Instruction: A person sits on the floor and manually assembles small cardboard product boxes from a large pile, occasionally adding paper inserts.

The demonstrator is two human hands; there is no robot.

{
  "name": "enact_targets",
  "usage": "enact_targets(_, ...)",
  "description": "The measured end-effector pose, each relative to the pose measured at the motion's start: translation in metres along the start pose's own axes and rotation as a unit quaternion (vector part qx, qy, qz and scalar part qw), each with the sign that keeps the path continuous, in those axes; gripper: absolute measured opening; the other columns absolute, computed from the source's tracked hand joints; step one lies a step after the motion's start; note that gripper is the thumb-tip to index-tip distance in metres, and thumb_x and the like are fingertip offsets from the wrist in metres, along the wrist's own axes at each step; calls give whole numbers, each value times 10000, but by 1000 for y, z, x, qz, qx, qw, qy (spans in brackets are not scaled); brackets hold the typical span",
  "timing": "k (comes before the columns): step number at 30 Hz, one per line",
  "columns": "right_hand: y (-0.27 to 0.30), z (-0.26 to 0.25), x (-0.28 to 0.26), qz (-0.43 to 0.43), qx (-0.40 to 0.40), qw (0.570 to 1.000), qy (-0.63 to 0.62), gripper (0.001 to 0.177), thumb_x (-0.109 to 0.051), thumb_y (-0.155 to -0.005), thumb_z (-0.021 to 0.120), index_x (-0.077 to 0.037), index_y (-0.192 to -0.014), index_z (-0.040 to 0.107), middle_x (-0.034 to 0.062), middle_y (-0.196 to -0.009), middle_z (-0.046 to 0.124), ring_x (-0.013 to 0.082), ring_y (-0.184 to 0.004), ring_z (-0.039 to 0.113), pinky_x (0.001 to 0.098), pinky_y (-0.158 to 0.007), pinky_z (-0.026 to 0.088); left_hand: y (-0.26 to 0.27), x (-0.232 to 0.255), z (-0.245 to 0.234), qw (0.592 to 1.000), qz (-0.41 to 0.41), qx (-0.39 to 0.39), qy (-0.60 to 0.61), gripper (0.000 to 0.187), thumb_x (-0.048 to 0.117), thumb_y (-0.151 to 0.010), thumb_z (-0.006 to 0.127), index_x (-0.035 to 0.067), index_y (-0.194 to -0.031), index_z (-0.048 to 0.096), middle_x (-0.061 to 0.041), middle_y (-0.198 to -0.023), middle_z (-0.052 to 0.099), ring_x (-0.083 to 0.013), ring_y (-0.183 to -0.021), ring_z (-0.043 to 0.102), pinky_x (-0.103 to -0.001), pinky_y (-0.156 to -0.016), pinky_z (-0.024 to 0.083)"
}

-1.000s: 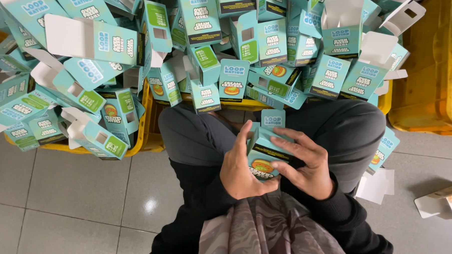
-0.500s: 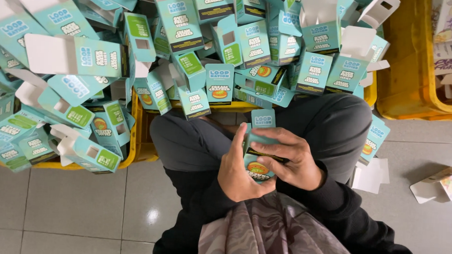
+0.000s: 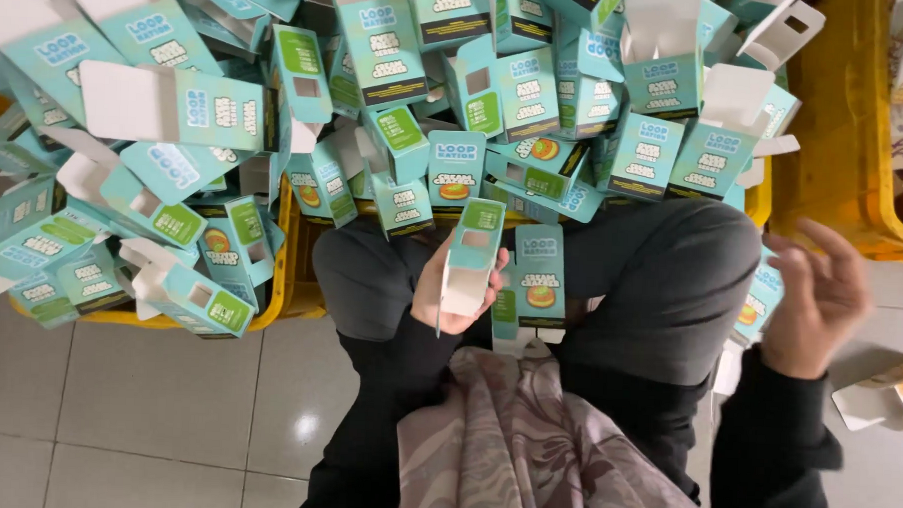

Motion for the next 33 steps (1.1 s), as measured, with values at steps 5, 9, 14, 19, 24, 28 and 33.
enact_targets(5,42,-137,163,-85,52,913,396,188,125,-1066,773,148,-1245,720,292,-1104,701,309,-837,657,375,-740,578,3,22,-45,994,93,27,49,570,442,-1104,504,-60,-1374,516,-192,-1285,608,-292,-1037,687,-370,-881,629)
enact_targets(9,121,-208,299,276,-52,761,584,796,-533,-868,847,56,-1370,656,322,-1280,623,444,-1153,575,588,-912,501,2,30,-69,983,134,101,75,480,392,-1050,555,-39,-1257,599,-228,-1169,648,-287,-999,673,-356,-833,605)
enact_targets(14,165,-199,325,326,-40,743,584,922,-546,-780,873,77,-1401,595,295,-1261,564,426,-1142,547,524,-950,477,2,33,-58,972,188,106,90,436,277,-1024,602,-59,-1289,520,-252,-1182,578,-293,-1013,661,-349,-819,621)
enact_targets(19,168,-196,324,289,-2,719,633,773,-564,-776,911,3,-1263,712,221,-1199,611,380,-1060,575,489,-825,518,7,38,-62,971,172,89,143,586,240,-973,640,-124,-1357,386,-290,-1277,494,-303,-1039,674,-366,-875,627)
enact_targets(24,167,-175,308,215,-2,699,682,889,-528,-777,885,-1,-1448,634,196,-1350,626,400,-1122,552,501,-890,467,6,34,-66,980,140,131,47,584,468,-1035,585,-66,-1271,574,-210,-1168,675,-286,-971,707,-361,-803,620)
enact_targets(28,174,-183,310,135,68,694,704,739,-511,-678,941,-111,-1252,699,114,-1140,678,321,-999,616,411,-851,501,4,1,-61,995,93,42,-3,590,536,-1116,440,39,-1412,555,-180,-1253,678,-356,-998,731,-456,-765,631)
enact_targets(33,207,-263,407,250,205,789,522,651,-218,-684,956,-337,-1221,608,-12,-843,676,330,-890,713,428,-883,530,39,-4,-162,961,37,261,-81,598,622,-980,537,83,-1180,699,-227,-1156,748,-408,-902,762,-544,-775,650)
Point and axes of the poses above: each hand's wrist, its own y-axis away from the middle knuckle, its own z-axis out of the palm, x = y × z, the point moved 8 cm from there along -y, towards the middle knuckle
